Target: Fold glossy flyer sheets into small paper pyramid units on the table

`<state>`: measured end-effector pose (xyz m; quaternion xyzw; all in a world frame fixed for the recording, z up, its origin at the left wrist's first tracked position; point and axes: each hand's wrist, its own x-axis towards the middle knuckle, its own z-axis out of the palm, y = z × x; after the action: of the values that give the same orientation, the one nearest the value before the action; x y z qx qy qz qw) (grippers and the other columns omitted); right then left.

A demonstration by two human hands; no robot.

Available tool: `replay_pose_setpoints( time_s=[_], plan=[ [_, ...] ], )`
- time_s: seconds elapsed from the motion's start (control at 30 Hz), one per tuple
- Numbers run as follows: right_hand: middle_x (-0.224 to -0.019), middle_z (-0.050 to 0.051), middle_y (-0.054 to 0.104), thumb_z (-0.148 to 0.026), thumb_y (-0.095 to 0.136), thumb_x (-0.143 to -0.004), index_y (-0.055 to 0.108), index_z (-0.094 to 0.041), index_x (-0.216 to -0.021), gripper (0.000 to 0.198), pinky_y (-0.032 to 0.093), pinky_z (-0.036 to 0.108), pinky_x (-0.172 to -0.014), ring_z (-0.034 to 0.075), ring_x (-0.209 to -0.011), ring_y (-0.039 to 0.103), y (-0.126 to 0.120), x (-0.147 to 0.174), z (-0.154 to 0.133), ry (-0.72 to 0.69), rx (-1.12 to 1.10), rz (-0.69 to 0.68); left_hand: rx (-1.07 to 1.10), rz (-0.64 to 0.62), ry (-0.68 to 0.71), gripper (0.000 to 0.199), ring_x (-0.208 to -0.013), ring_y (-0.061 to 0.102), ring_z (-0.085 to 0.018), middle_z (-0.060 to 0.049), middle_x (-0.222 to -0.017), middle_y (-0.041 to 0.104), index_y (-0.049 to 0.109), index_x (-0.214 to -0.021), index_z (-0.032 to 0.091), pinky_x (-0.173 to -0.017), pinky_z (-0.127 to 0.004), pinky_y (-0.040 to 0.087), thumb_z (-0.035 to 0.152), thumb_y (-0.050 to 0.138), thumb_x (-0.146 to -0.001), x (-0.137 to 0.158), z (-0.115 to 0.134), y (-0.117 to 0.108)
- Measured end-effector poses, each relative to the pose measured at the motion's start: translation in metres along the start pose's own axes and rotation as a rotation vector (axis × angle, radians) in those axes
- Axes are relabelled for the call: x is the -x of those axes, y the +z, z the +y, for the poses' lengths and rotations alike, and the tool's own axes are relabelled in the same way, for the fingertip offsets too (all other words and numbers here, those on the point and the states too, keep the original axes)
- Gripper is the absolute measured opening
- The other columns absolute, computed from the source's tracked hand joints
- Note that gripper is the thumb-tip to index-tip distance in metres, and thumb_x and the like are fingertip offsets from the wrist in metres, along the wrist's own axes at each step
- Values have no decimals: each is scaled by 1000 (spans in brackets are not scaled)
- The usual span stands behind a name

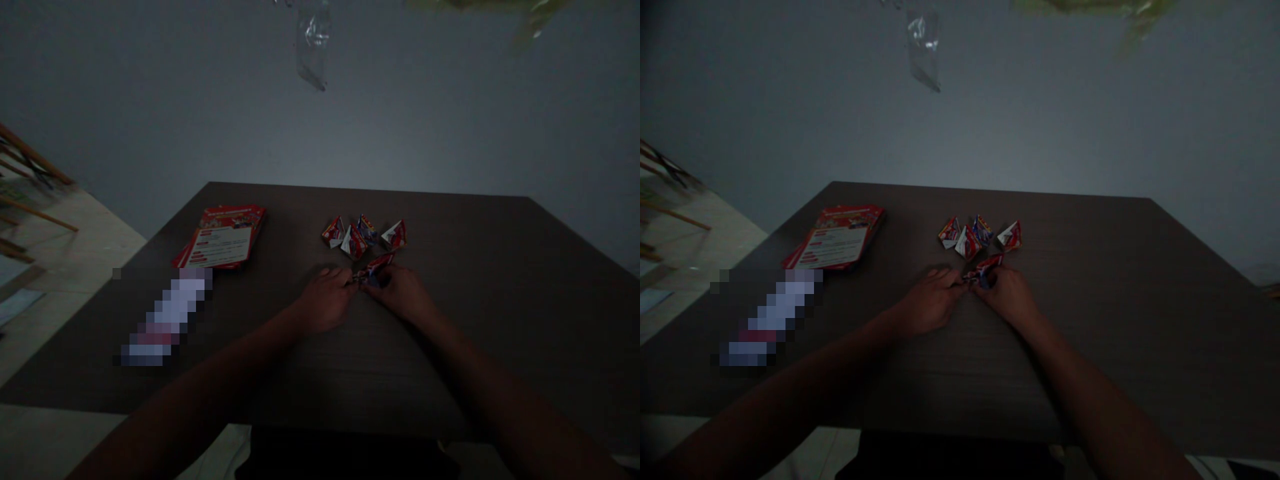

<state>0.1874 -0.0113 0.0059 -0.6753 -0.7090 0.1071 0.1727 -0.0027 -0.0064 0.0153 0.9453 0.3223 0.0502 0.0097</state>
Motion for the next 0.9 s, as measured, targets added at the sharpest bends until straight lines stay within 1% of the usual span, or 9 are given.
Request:
replay_pose_setpoints(
  time_s=[0.13, 0.23, 0.5, 0.67, 0.77, 0.9],
  plan=[
    [-79, 8, 67, -49, 64, -69, 64, -15, -76, 35, 41, 26, -58, 18, -67, 61, 1, 0, 2, -9, -5, -6, 8, -5, -6, 37, -98, 46, -24, -11, -107, 51, 54, -117, 17, -83, -38, 35, 18, 42, -82, -1, 1, 0],
    [-79, 7, 67, -47, 65, -68, 64, -15, -76, 33, 41, 25, -59, 17, -67, 61, -1, 0, 3, -4, -22, -32, 10, -4, -9, 36, -97, 46, -24, -11, -106, 51, 54, -116, 18, -82, -37, 35, 19, 41, -83, -1, 1, 0],
    [-82, 6, 69, -41, 68, -66, 66, -16, -81, 30, 42, 25, -60, 18, -70, 63, -12, 1, 10, 40, -80, -171, 7, 15, 9, 37, -98, 46, -24, -10, -107, 51, 52, -120, 18, -82, -37, 34, 21, 40, -85, 0, -1, 3],
    [-78, 4, 69, -39, 68, -64, 66, -16, -77, 26, 41, 25, -58, 18, -68, 62, -19, 4, 15, 75, -120, -268, 12, 18, 12, 39, -98, 46, -24, -10, -108, 51, 51, -122, 18, -81, -37, 34, 20, 41, -84, 0, -3, 4],
    [-73, 3, 68, -36, 67, -64, 65, -17, -73, 21, 39, 25, -56, 17, -65, 61, -23, 5, 19, 64, -113, -309, 6, 18, 14, 39, -96, 46, -24, -10, -107, 52, 52, -121, 18, -79, -37, 35, 20, 40, -85, 0, -3, 3],
    [-66, 1, 66, -35, 67, -64, 64, -17, -69, 19, 36, 24, -52, 16, -60, 58, -26, 6, 24, 57, -113, -368, 6, 21, 28, 39, -98, 46, -24, -10, -107, 52, 51, -121, 17, -80, -37, 35, 20, 43, -83, 2, -3, 2]
  ],
)
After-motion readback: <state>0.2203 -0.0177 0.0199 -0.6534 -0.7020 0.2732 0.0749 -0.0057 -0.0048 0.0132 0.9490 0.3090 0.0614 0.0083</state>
